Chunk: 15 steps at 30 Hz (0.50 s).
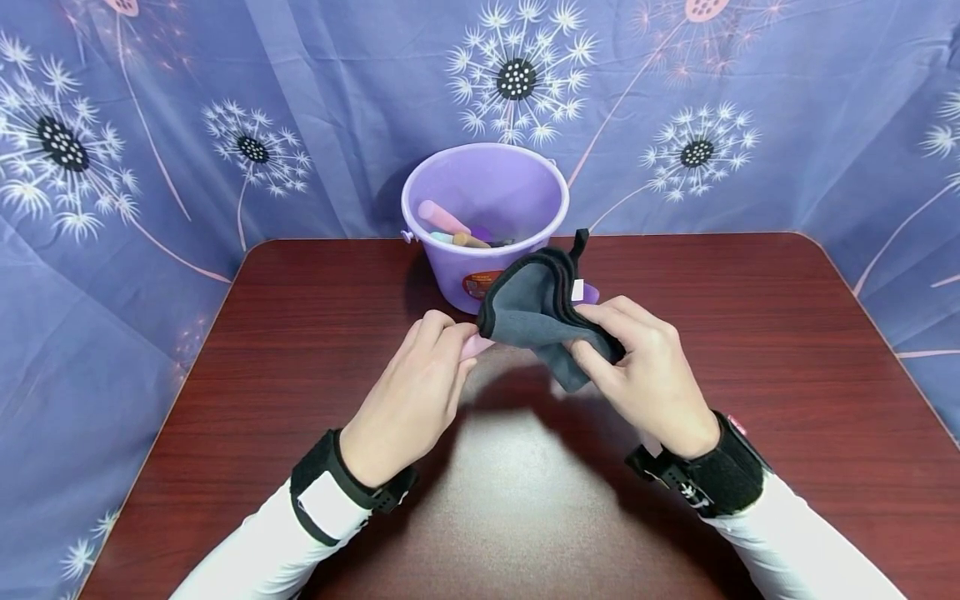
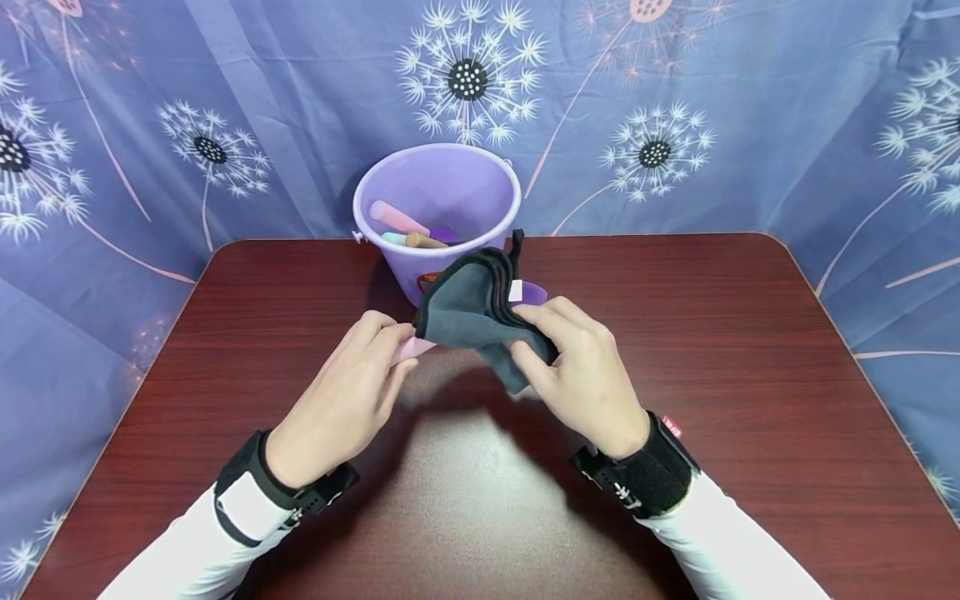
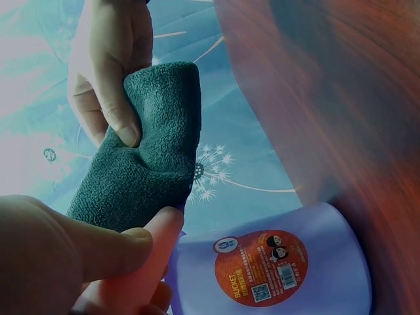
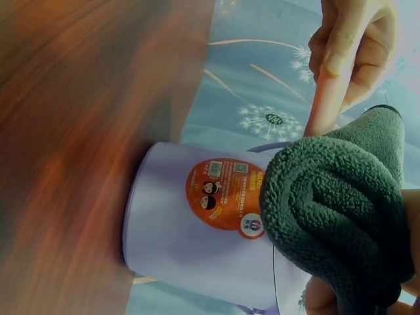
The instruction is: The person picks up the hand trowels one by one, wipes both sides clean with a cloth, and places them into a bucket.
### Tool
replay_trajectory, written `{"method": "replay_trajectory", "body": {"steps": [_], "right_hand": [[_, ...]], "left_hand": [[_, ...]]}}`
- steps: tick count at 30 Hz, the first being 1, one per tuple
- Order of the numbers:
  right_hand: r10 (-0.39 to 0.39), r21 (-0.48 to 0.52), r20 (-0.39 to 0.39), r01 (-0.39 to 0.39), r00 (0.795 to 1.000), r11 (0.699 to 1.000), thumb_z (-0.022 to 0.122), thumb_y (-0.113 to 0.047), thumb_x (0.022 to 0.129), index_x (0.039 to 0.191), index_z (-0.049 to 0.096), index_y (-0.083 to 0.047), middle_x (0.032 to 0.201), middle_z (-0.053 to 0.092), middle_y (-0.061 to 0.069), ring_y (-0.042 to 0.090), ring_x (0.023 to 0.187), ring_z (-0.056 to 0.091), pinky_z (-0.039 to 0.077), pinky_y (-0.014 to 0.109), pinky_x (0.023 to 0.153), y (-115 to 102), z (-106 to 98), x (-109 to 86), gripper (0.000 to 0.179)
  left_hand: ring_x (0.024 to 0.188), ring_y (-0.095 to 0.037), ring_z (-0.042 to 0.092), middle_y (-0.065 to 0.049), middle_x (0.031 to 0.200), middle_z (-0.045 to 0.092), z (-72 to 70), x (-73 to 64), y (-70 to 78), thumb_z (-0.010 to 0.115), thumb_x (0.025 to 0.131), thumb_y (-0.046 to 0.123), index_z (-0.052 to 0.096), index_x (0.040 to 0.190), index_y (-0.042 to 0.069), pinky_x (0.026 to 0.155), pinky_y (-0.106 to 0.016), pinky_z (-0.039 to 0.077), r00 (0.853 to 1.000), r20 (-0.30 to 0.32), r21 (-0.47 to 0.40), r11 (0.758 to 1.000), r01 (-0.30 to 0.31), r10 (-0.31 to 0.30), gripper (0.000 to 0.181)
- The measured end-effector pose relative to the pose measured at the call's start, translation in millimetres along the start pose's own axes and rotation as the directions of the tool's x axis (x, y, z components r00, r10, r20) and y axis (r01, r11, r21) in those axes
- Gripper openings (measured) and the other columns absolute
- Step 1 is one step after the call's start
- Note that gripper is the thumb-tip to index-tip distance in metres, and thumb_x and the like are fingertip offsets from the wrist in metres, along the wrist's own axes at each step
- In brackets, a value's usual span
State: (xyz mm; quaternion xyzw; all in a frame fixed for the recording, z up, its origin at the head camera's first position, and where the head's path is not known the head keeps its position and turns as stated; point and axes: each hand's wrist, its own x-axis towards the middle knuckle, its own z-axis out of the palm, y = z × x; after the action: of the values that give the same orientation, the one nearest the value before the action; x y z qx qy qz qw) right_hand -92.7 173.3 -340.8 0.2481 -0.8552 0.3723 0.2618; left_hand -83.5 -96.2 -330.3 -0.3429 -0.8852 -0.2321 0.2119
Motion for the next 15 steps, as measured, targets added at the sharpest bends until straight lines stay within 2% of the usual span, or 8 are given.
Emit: {"method": "replay_trajectory", "body": {"steps": [7,10,15], "right_hand": [[-0.026,-0.037,0.071,0.029,0.997,0.999,0.067,-0.009,0.086,0.115,0.073,-0.016,0.096,0.059,-0.013,0.002,0.078,0.051,0.039,0.018,0.065,0.0,-2.2,0.2,0.031],[-0.054,-0.092,0.08,0.062,0.995,0.994,0.066,-0.011,0.086,0.114,0.073,-0.015,0.096,0.058,-0.011,0.004,0.077,0.049,0.039,0.021,0.064,0.9,-3.6,0.8,0.029],[-0.108,-0.211,0.074,0.121,0.991,0.97,0.067,-0.013,0.084,0.111,0.074,-0.014,0.094,0.059,-0.005,0.009,0.073,0.049,0.038,0.034,0.064,4.8,-6.8,2.4,0.028]], "left_hand": [[0.089,-0.023,0.047,-0.007,0.098,0.05,-2.8,1.0,-1.1,0.056,0.101,0.012,0.06,0.117,-0.002,0.08,-0.032,0.041,1.0,0.006,0.003,1.0,0.03,-0.03,0.022],[0.089,-0.023,0.047,-0.007,0.098,0.05,-4.6,1.1,-1.1,0.058,0.099,0.011,0.061,0.118,-0.002,0.081,-0.032,0.041,0.999,0.004,0.003,0.999,0.037,-0.037,0.023],[0.086,-0.024,0.046,-0.008,0.097,0.05,-6.6,0.4,-2.3,0.06,0.098,0.011,0.062,0.115,0.0,0.078,-0.034,0.04,1.0,-0.006,0.035,0.999,0.014,-0.013,0.02]]}}
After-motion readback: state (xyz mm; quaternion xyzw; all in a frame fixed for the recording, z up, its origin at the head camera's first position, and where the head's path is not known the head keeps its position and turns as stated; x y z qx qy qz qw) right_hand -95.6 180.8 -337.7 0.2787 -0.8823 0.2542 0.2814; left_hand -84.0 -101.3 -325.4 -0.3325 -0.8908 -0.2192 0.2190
